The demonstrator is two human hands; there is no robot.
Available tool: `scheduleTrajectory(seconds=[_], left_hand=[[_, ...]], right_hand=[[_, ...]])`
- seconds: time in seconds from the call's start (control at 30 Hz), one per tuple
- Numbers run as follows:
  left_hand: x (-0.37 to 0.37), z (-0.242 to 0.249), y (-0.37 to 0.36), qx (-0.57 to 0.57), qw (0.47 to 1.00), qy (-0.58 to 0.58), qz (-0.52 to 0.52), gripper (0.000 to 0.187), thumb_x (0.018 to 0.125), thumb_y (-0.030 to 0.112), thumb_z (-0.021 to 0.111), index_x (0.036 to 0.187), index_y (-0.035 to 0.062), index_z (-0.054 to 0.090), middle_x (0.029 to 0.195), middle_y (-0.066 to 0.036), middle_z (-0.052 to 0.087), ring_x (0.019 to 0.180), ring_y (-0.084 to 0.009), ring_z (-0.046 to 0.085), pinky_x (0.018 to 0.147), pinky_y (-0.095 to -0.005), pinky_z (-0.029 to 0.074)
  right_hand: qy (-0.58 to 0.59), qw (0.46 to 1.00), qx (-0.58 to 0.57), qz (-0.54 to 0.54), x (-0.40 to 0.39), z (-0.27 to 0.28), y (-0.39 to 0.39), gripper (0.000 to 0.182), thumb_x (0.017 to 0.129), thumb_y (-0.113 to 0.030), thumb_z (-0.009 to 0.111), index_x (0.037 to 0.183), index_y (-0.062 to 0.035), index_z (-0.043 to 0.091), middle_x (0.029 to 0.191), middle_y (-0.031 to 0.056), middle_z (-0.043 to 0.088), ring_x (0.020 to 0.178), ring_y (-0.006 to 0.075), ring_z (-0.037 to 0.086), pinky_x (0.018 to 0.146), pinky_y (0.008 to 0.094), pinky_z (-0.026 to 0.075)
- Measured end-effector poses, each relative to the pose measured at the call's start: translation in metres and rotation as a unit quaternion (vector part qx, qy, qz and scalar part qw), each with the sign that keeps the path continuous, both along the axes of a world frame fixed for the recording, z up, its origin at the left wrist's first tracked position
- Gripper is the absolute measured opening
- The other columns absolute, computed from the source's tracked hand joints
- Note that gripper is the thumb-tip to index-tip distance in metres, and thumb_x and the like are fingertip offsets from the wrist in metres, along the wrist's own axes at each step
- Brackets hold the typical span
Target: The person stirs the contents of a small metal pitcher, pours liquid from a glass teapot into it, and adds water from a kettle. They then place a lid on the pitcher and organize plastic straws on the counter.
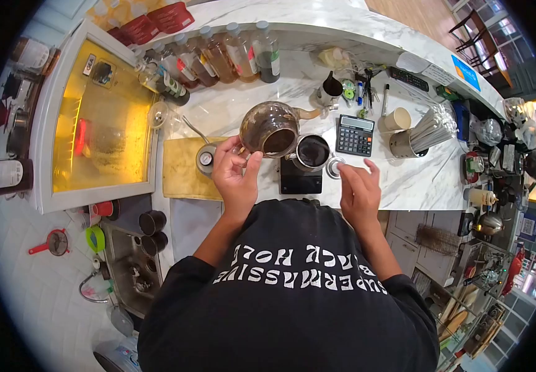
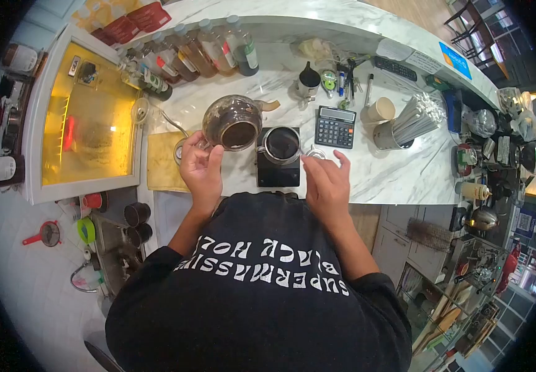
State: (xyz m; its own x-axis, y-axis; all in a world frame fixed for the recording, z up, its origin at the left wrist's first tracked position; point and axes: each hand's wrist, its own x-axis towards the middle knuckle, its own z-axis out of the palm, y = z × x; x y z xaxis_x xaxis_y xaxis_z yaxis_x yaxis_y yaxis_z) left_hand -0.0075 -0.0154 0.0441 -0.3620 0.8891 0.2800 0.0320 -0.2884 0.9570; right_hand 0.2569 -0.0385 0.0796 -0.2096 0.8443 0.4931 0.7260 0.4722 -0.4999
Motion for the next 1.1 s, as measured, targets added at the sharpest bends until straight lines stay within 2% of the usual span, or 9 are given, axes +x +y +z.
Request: scheduleTrajectory(seconds=[0.17,0.27,0.43,0.53,0.63,0.67,0.8,0.87,1.1], left_hand=[[-0.008,-0.011,-0.009,-0.007,1.000,0.011,-0.001,0.031,0.095,-0.001,0.080,0.083,0.0004,0.051,0.139,-0.020,0.053,0.130,-0.0278,0.061,0.108,-0.0407,0.057],[-0.005,-0.011,-0.009,-0.006,1.000,-0.004,-0.013,0.032,0.095,0.000,0.080,0.083,0.0006,0.051,0.139,-0.020,0.053,0.131,-0.0277,0.061,0.109,-0.0406,0.056],[0.004,-0.005,-0.014,0.046,0.997,-0.040,-0.056,0.032,0.094,0.001,0.082,0.084,0.0011,0.051,0.140,-0.021,0.052,0.133,-0.0307,0.060,0.111,-0.0448,0.056],[0.007,-0.003,-0.017,0.122,0.986,-0.064,-0.097,0.032,0.094,0.005,0.083,0.085,0.0022,0.053,0.143,-0.023,0.050,0.136,-0.0361,0.059,0.113,-0.0517,0.054],[0.006,0.004,-0.020,0.154,0.982,-0.046,-0.097,0.032,0.095,0.009,0.083,0.085,0.0022,0.053,0.143,-0.023,0.049,0.138,-0.0363,0.058,0.114,-0.0510,0.054],[0.006,0.004,-0.020,0.156,0.982,-0.046,-0.096,0.032,0.095,0.009,0.083,0.085,0.0022,0.053,0.143,-0.023,0.049,0.138,-0.0363,0.058,0.114,-0.0510,0.054],[0.005,0.007,-0.022,0.160,0.983,-0.059,-0.069,0.034,0.096,0.013,0.084,0.085,0.0021,0.053,0.143,-0.024,0.050,0.136,-0.0350,0.059,0.112,-0.0496,0.055],[0.005,0.008,-0.024,0.161,0.983,-0.056,-0.063,0.035,0.096,0.013,0.084,0.085,0.0021,0.053,0.143,-0.024,0.050,0.134,-0.0345,0.060,0.111,-0.0492,0.055],[0.005,0.011,-0.027,0.178,0.982,-0.015,-0.060,0.035,0.095,0.011,0.085,0.085,0.0008,0.053,0.142,-0.025,0.051,0.131,-0.0343,0.062,0.108,-0.0478,0.058]], right_hand=[[0.107,0.992,0.054,-0.047,0.004,0.038,-0.003,0.025,0.094,0.011,0.068,0.114,-0.0035,0.072,0.096,0.0107,0.079,0.083,0.0235,0.076,0.107,0.0525,0.048],[0.169,0.984,0.056,-0.009,0.000,0.062,-0.009,0.024,0.093,0.012,0.067,0.112,-0.0025,0.072,0.093,0.0107,0.080,0.083,0.0235,0.076,0.107,0.0538,0.048],[0.134,0.986,0.039,0.094,-0.026,0.081,-0.010,0.027,0.089,0.012,0.071,0.111,-0.0034,0.072,0.096,0.0090,0.079,0.084,0.0241,0.076,0.105,0.0546,0.048],[0.067,0.988,0.038,0.136,-0.038,0.079,-0.010,0.034,0.084,0.008,0.077,0.115,-0.0043,0.071,0.093,0.0068,0.075,0.086,0.0237,0.073,0.104,0.0547,0.046],[0.051,0.986,0.053,0.148,-0.043,0.083,-0.013,0.037,0.083,0.007,0.078,0.117,-0.0042,0.070,0.094,0.0068,0.075,0.085,0.0235,0.074,0.104,0.0553,0.045],[0.057,0.988,0.061,0.132,-0.046,0.088,-0.014,0.027,0.088,0.009,0.075,0.112,-0.0035,0.071,0.089,0.0082,0.075,0.080,0.0249,0.074,0.103,0.0557,0.048],[0.047,0.988,0.062,0.130,-0.044,0.087,-0.016,0.027,0.088,0.009,0.074,0.112,-0.0035,0.071,0.089,0.0081,0.075,0.080,0.0249,0.074,0.103,0.0556,0.048],[0.054,0.986,0.060,0.148,-0.042,0.084,-0.017,0.037,0.083,0.008,0.077,0.117,-0.0033,0.070,0.095,0.0075,0.075,0.084,0.0237,0.074,0.105,0.0559,0.045],[0.054,0.988,0.053,0.132,-0.044,0.075,-0.021,0.038,0.083,0.008,0.076,0.119,-0.0031,0.070,0.092,0.0081,0.075,0.083,0.0246,0.073,0.105,0.0553,0.046]])
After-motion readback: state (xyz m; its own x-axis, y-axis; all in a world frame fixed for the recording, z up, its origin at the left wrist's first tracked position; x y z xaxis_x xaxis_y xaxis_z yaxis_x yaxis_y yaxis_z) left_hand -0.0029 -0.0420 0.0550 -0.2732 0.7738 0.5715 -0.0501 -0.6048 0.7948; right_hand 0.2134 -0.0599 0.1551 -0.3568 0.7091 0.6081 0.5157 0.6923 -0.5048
